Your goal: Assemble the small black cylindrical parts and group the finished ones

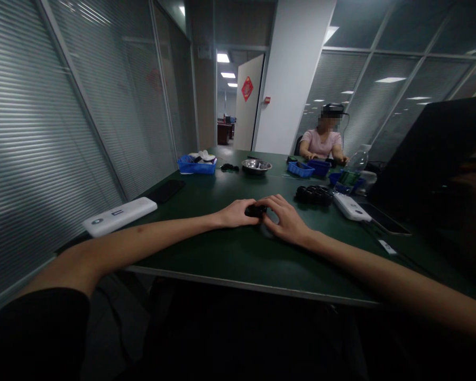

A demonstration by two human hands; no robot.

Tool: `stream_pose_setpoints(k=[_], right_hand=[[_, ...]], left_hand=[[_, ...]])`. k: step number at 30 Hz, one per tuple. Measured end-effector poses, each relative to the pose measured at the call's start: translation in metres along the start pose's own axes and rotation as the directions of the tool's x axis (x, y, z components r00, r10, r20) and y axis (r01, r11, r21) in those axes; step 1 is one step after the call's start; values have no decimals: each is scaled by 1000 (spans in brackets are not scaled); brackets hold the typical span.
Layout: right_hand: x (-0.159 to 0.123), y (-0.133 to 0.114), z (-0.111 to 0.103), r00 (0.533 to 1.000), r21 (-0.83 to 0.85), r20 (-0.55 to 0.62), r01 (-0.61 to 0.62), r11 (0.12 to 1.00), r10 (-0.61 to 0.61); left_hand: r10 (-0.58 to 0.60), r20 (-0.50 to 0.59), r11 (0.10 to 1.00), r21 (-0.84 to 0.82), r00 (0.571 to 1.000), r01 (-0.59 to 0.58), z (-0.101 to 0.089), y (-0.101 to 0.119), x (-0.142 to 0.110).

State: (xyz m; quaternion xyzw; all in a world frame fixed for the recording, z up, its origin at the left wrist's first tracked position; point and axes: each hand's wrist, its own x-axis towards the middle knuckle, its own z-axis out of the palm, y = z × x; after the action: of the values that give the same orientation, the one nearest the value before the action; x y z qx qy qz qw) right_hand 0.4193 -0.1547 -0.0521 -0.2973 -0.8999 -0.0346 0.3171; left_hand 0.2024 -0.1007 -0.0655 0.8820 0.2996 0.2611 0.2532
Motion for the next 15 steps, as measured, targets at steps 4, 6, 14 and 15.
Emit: stream_pose_setpoints(k=[4,6,14,15], right_hand=[[0,0,0,1000,-7,16,-1,1000,1],[0,0,0,1000,-3,11,1,1000,-1],[-1,2,0,1000,32,7,9,999,-9],[-1,3,1,1000,36,2,10,999,-10]], left_hand=[[-6,-3,1000,6,1000,6,0,1,0],[0,-1,1000,-3,1000,0,-1,1,-1],[6,-2,999,-34,1000,-6,1,-1,-1],[10,-5,999,-32,1000,-10,1,-1,-1]])
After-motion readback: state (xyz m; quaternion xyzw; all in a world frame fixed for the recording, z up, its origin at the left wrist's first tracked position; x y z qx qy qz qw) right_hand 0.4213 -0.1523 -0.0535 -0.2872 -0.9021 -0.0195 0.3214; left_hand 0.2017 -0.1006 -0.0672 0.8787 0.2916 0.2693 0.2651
